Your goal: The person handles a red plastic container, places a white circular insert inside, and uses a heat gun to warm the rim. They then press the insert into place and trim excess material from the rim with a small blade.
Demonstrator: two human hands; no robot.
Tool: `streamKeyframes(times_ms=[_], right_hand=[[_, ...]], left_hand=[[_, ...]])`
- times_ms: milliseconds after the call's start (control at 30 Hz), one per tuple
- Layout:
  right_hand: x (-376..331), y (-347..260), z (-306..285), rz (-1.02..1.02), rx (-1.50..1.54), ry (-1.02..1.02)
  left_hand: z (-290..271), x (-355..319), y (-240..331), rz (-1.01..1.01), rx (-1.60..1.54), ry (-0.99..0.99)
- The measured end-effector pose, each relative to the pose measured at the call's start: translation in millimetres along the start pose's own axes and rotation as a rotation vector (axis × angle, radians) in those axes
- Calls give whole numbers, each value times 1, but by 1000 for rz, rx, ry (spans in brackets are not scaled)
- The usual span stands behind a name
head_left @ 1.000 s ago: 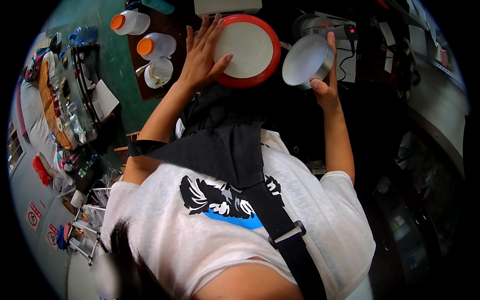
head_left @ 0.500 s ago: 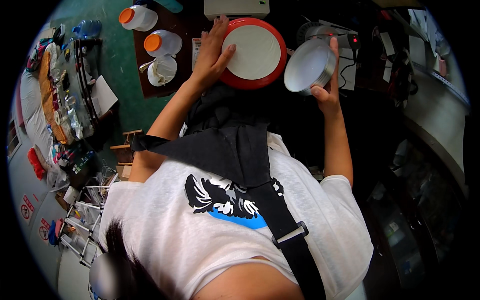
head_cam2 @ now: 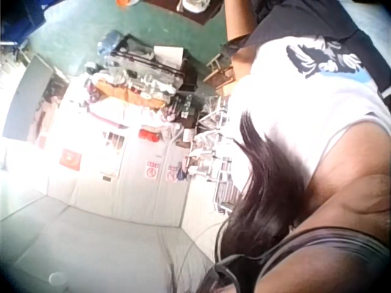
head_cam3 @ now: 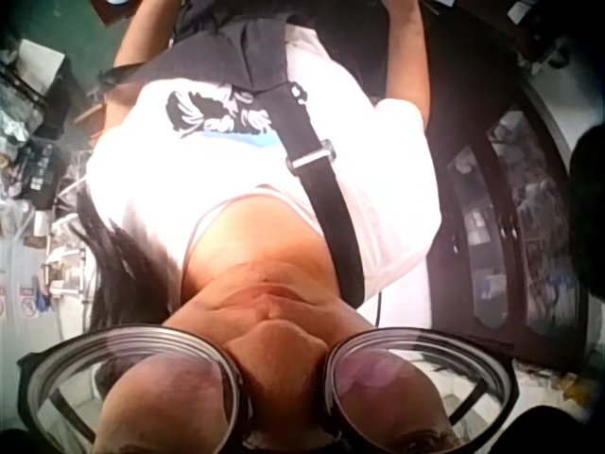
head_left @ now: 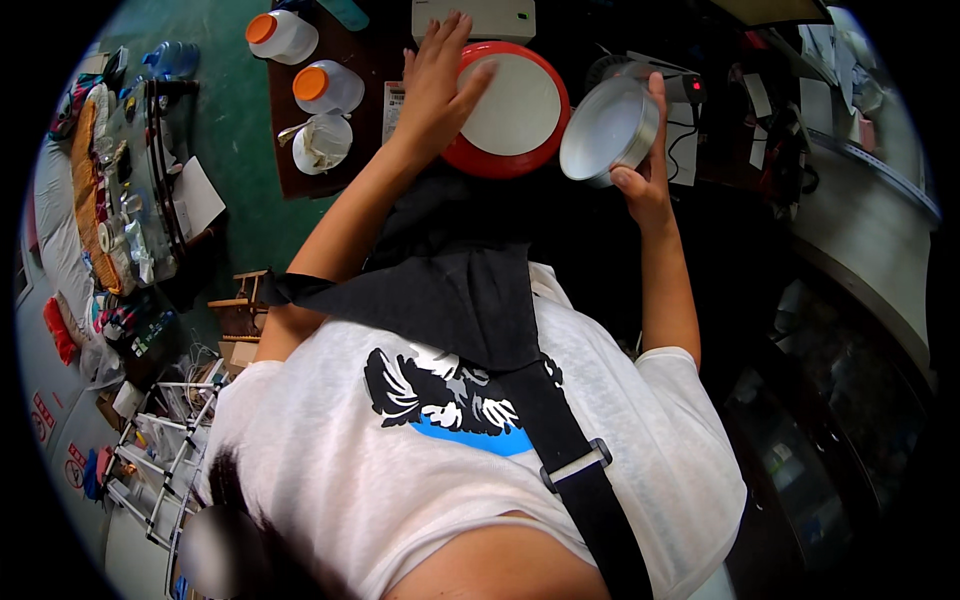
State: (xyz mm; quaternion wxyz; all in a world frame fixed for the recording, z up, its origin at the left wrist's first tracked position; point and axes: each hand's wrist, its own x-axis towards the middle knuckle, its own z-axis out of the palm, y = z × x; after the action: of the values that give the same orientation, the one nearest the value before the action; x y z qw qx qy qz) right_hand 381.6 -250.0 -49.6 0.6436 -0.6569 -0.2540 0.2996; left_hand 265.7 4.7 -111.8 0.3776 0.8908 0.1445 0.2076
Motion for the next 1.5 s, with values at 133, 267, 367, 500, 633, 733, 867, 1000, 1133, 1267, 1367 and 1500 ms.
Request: streamKeyframes(times_ms=[133,267,367,500,633,733,867,1000,1133,1267,1367,1500], right_hand=[[-4,0,2,-7,-9,0],[-10,-5,8,-4,-1,-5],[-15,-7,10,7,0,11],[-20,-8,11,0,2,30],[-23,-9,11,5,-2,45],[-23,-11,15,0,3,44],[-26,-10,15,-9,-1,47],[-29,-8,15,-24,3,47],[-31,-6,14,-23,-6,69],[-39,-5,10,2,-37,108],[-43,-3,8,9,-56,123],[-45,0,8,26,-54,113]], left_hand=[[-15,16,48,-125,373,-325],[5,11,26,-112,407,-307],[5,12,28,-112,416,-320],[-2,14,36,28,474,-251],[1,17,39,196,485,-271],[6,15,34,205,459,-285],[4,22,40,232,462,-302],[2,27,46,279,412,-300],[10,26,39,212,528,-301],[-7,29,25,199,482,-184],[-26,26,-3,98,368,26],[-38,9,-27,49,120,28]])
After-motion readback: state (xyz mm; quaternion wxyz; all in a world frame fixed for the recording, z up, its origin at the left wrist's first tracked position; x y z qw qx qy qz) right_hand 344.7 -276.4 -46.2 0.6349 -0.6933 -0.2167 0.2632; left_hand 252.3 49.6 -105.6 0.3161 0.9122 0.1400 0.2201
